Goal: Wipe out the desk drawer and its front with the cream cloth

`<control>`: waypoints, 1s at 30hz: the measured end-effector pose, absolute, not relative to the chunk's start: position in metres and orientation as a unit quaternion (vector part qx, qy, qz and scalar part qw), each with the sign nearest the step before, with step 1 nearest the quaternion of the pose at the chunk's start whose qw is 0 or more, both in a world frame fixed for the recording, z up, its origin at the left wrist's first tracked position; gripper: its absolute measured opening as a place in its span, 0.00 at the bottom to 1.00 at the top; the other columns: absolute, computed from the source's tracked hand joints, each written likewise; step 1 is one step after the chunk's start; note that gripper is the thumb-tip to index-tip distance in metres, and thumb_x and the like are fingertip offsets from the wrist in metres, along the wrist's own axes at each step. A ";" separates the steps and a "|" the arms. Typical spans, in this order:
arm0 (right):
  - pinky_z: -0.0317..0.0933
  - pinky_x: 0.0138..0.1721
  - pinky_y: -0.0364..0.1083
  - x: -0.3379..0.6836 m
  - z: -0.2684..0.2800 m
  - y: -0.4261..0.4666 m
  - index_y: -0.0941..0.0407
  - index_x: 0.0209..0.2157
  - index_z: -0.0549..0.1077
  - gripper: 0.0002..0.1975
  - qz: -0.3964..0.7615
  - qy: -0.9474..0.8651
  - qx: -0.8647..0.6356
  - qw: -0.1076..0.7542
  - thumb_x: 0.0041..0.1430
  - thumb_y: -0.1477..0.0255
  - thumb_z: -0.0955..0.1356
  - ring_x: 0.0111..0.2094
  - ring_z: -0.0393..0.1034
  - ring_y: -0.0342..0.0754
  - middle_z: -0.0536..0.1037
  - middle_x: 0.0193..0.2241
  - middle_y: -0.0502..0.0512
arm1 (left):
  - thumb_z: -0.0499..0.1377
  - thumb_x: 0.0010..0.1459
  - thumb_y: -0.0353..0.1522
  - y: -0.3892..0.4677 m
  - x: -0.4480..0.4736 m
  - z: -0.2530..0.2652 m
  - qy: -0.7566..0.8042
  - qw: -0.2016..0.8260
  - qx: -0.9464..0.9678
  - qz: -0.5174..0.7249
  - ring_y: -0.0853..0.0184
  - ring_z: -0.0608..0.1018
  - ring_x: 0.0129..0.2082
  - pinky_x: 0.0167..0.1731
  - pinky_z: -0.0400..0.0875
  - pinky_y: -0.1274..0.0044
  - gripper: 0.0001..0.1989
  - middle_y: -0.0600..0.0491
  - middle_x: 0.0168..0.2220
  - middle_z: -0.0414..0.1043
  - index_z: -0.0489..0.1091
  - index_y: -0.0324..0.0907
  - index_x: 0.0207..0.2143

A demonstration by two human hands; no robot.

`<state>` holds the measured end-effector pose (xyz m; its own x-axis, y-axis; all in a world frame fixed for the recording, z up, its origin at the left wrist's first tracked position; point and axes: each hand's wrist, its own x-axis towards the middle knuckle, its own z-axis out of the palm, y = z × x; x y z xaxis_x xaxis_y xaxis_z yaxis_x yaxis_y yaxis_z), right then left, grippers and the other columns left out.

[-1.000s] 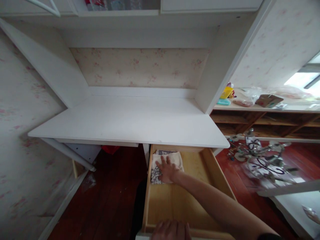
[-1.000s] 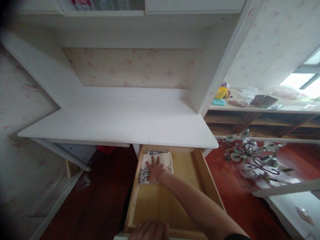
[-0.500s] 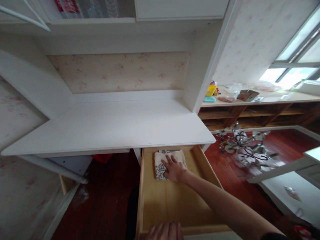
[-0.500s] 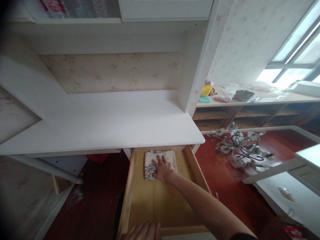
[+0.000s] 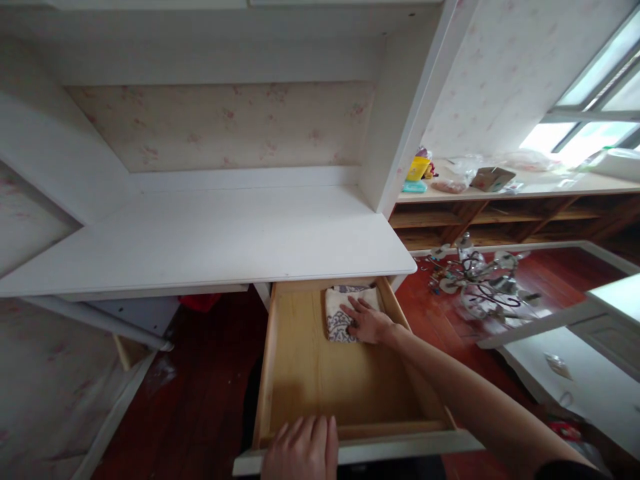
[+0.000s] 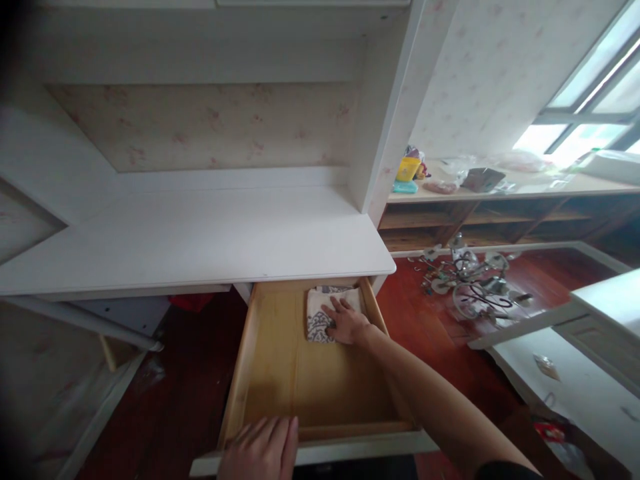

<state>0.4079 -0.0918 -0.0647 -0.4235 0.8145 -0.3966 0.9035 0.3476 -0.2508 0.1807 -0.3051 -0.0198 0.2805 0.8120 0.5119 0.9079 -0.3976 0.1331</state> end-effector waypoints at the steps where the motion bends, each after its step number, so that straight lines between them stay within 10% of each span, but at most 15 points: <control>1: 0.46 0.61 0.59 0.411 -0.065 -0.098 0.53 0.67 0.52 0.39 -0.216 0.822 0.518 0.094 0.57 0.59 0.66 0.67 0.38 0.65 0.43 0.69 0.61 | 0.52 0.61 0.29 -0.306 0.181 -0.016 -0.545 0.084 -0.796 -0.249 0.68 0.72 0.20 0.25 0.60 0.73 0.11 0.58 0.20 0.69 0.65 0.46 0.25; 30: 0.57 0.52 0.67 0.279 -0.047 -0.195 0.48 0.64 0.59 0.40 -0.179 0.910 0.343 0.151 0.53 0.50 0.70 0.62 0.49 0.74 0.47 0.67 0.66 | 0.55 0.58 0.29 -0.309 0.183 -0.016 -0.560 0.084 -0.781 -0.263 0.67 0.69 0.21 0.25 0.56 0.71 0.10 0.58 0.20 0.66 0.63 0.45 0.24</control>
<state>0.2788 -0.1950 -0.0470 -0.7185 0.5706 -0.3976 0.6786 0.7004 -0.2211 0.1829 -0.3093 -0.0159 0.2334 0.8306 0.5056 0.9194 -0.3578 0.1634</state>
